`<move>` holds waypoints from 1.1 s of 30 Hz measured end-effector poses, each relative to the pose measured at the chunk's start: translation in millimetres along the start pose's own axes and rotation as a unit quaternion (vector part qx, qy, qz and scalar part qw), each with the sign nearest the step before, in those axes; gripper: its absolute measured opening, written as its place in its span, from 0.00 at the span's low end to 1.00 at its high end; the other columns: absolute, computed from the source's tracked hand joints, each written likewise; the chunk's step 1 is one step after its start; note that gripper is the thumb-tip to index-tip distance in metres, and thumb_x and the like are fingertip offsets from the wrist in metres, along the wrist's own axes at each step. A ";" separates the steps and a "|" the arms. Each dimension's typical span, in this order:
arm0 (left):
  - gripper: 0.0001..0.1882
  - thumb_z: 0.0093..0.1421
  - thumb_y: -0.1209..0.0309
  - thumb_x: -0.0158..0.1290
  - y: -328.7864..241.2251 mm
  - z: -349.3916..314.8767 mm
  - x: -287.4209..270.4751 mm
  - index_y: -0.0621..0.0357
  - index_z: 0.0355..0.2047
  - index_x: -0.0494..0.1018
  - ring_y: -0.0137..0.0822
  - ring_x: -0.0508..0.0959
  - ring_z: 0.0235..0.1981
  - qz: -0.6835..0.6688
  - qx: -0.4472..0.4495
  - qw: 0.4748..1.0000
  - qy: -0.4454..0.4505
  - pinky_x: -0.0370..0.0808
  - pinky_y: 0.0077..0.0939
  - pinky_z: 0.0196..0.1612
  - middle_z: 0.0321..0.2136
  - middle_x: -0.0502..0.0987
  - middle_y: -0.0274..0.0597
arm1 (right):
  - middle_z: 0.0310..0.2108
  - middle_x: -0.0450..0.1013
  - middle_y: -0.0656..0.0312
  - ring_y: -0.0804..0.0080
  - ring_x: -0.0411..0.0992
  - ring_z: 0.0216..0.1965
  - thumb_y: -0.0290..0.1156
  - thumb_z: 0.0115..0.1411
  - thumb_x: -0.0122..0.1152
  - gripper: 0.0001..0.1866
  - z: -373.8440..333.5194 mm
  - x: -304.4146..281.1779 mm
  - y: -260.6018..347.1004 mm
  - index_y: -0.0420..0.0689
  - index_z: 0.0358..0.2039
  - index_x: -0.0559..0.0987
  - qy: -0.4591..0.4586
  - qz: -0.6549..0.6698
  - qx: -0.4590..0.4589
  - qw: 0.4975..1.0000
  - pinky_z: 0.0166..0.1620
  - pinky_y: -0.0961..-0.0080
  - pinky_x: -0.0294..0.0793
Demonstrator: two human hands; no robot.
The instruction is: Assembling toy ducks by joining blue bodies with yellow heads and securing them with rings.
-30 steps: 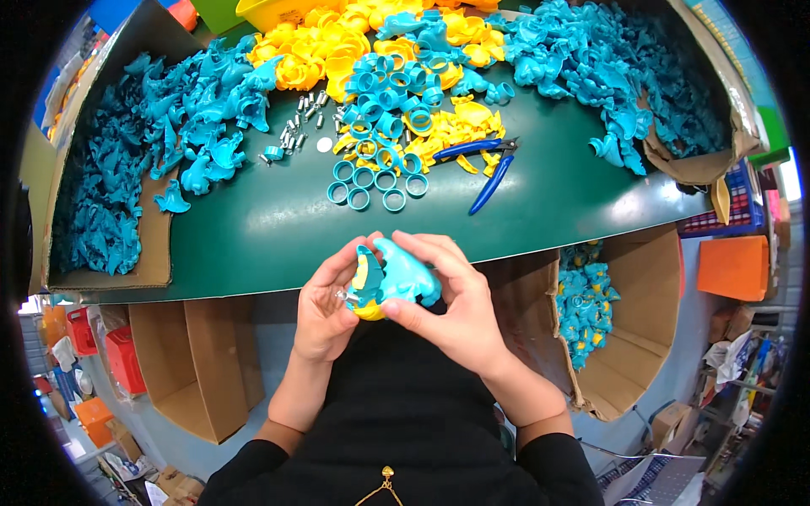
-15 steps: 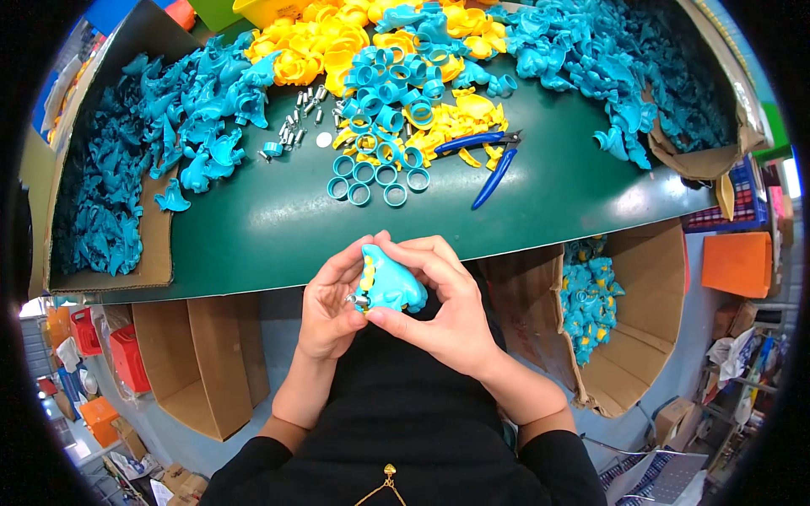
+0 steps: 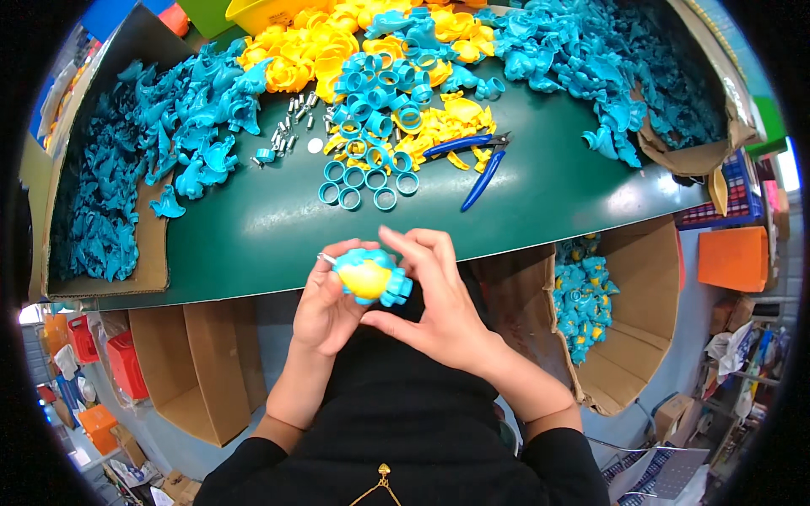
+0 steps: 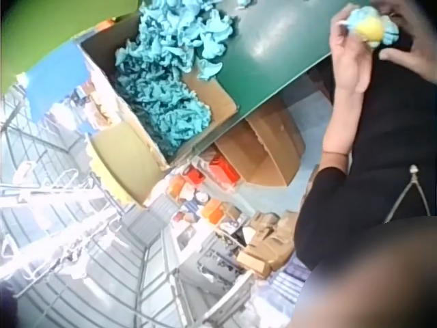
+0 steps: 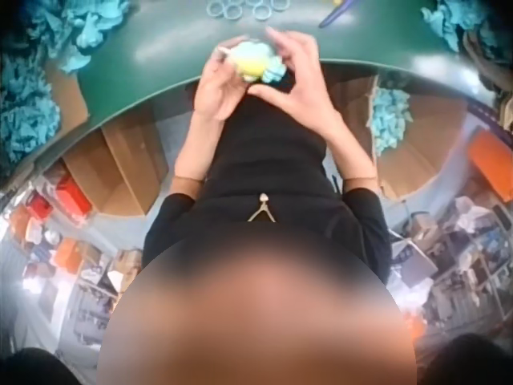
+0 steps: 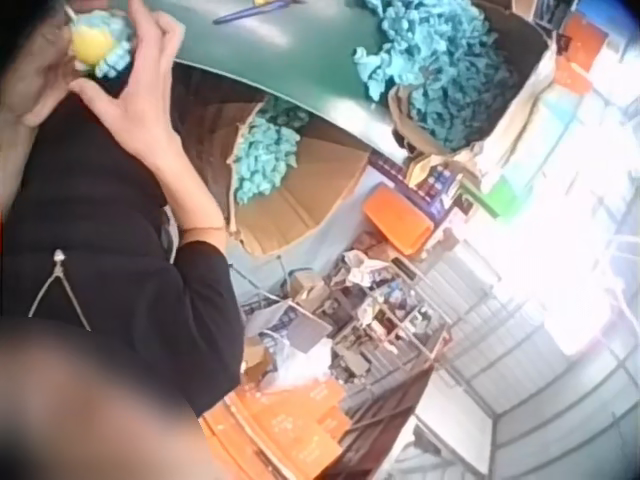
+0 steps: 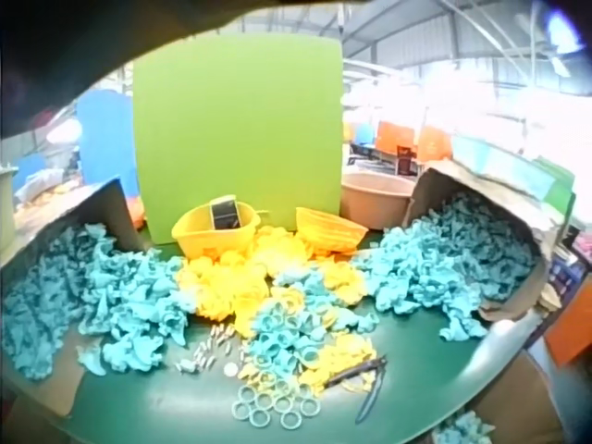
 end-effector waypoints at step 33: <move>0.15 0.67 0.67 0.54 -26.6 -1.0 -5.4 0.63 0.49 0.71 0.46 0.76 0.54 0.317 0.277 0.907 -0.007 0.72 0.37 0.57 0.52 0.75 0.59 | 0.52 0.71 0.50 0.55 0.69 0.56 0.22 0.46 0.74 0.33 9.2 -6.2 14.3 0.37 0.55 0.71 -0.024 -0.013 -0.092 0.995 0.58 0.65 0.68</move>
Point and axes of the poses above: each hand's wrist, its own z-axis towards the middle knuckle, its own x-axis out of the palm, y = z × x, the point moved 5 cm from there along z, towards the middle knuckle
